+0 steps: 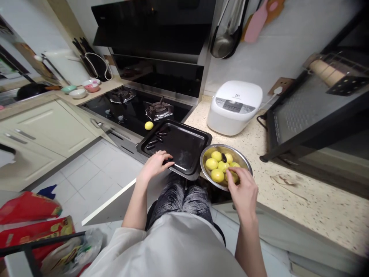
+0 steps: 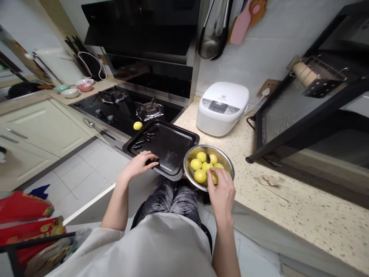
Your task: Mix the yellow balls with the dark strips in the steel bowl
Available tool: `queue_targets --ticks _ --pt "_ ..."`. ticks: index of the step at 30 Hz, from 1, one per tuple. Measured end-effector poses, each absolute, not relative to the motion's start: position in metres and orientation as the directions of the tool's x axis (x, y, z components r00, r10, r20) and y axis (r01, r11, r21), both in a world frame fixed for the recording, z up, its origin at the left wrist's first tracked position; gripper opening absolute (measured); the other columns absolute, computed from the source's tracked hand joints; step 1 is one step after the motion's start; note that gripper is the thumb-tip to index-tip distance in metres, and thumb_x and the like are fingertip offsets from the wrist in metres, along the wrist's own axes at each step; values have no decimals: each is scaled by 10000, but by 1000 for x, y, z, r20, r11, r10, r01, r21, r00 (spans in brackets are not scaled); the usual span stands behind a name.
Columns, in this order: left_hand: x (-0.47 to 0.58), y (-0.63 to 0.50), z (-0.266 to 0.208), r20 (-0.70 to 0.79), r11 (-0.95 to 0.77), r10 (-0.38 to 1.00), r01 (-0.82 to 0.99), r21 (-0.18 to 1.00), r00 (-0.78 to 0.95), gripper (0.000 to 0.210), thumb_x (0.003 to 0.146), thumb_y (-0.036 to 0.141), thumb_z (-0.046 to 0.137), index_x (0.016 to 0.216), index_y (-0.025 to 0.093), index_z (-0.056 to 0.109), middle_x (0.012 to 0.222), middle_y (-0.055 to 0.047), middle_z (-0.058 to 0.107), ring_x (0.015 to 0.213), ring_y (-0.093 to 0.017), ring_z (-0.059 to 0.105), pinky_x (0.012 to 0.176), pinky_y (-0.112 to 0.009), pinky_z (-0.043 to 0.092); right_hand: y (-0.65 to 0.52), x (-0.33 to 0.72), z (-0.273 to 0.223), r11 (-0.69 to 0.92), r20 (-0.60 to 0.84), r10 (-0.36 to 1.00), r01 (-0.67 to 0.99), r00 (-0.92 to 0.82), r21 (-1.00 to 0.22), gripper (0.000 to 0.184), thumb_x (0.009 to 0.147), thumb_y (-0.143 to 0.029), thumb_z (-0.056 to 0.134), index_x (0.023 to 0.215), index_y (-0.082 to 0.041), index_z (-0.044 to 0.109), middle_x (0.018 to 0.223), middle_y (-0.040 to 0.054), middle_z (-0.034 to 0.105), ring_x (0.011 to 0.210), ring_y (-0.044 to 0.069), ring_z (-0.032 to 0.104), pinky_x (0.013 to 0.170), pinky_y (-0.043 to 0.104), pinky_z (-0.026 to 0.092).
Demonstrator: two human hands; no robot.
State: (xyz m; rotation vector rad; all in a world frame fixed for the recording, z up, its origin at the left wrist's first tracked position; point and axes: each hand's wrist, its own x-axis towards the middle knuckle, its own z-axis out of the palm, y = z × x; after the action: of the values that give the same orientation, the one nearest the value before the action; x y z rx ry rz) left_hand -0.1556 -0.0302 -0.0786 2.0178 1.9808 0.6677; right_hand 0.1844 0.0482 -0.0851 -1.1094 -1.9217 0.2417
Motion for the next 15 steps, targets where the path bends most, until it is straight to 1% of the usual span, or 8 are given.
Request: queue_targets --ticks 2,4,6,10,12,15 --pt "-152 -30 -77 122 -60 993 872 486 0 270 1000 448 625 1027 203 736 960 -71 658 943 -249 636 874 -374 511 47 184 -86 578 588 779 610 -216 -542 228 1028 -392 552 981 -220 692 988 96 745 966 276 680 886 420 516" --pt "-150 -31 -76 97 -63 995 864 500 17 263 1000 445 620 966 199 706 980 -68 628 956 -247 628 888 -377 506 45 184 -86 575 584 782 609 -215 -546 216 1027 -379 552 981 -221 692 984 93 745 966 275 681 888 419 518" --pt "-149 -31 -74 84 -68 996 849 524 28 246 1001 432 613 951 199 672 1010 -63 612 946 -235 623 893 -375 505 44 185 -87 577 583 783 601 -216 -553 203 1026 -365 557 982 -221 693 989 91 746 969 272 684 892 418 522" --pt "-150 -34 -70 84 -100 994 811 576 63 161 1013 347 559 979 211 637 1008 -52 639 898 -216 623 864 -361 508 42 185 -87 579 593 779 595 -202 -558 186 1021 -342 564 975 -222 698 992 92 750 962 270 689 889 424 532" --pt "-152 -35 -69 102 -120 992 794 596 74 130 1009 296 540 1007 216 642 995 -55 673 916 -223 633 853 -357 512 40 185 -85 577 593 781 592 -197 -563 185 1022 -335 559 977 -224 700 984 90 750 960 268 688 885 426 536" --pt "-155 -34 -68 153 -170 984 775 608 96 179 992 230 532 1118 218 659 995 -61 694 961 -233 647 871 -363 524 36 183 -82 579 588 784 579 -201 -574 185 1027 -327 555 976 -226 701 975 86 750 955 263 686 882 425 541"
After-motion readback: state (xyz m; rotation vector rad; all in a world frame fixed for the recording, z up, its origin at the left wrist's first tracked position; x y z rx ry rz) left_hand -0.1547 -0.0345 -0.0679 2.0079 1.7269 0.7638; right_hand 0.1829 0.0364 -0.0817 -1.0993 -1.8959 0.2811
